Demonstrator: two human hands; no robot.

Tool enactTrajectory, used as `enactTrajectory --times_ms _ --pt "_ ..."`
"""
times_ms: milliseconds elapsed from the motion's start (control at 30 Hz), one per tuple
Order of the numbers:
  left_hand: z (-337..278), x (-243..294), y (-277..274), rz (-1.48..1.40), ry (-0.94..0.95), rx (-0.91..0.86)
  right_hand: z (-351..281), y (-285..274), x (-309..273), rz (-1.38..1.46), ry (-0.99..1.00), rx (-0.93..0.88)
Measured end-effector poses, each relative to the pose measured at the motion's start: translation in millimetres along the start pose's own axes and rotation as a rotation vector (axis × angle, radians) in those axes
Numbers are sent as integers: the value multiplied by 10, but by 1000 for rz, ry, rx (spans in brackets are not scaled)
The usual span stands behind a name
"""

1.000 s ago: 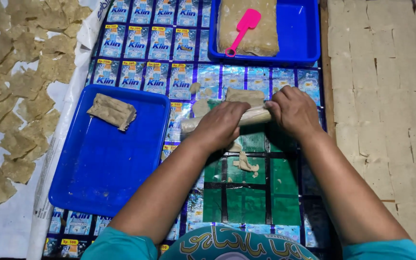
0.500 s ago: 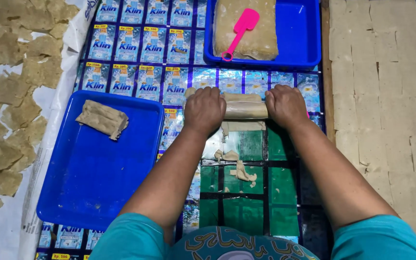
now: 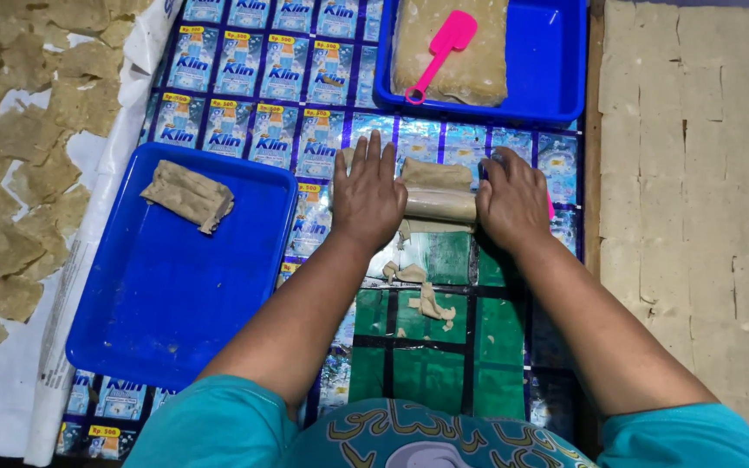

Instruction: Rolling and cutting dough to prepare small snack portions on a floor-based workspace.

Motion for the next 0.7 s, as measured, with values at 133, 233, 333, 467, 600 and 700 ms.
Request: enactTrajectory --times_ms 133,233,333,467,600,700 --pt "-113 -77 285 64 8 43 -104 115 51 -42 -23 -63" --pt "-274 -62 338 69 16 87 -232 130 36 -58 -36 -77" --pt "-501 2 296 74 40 113 -404 160 10 -58 -55 -55" --pt "-784 56 259 55 32 32 -685 196 -52 -37 -96 50" --pt "-817 21 303 82 32 27 -713 298 -39 -9 -89 102" --pt "-632 -34 310 73 25 27 -534 390 2 -4 -26 85"
Point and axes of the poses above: each hand's wrist, its own z-axis towards the middle knuckle, its own y-axis out of the palm, x = y × z, the point moved 1 cm from there along z, towards the middle knuckle, and after that the axes turned 5 degrees about y, right-handed, at the moved point
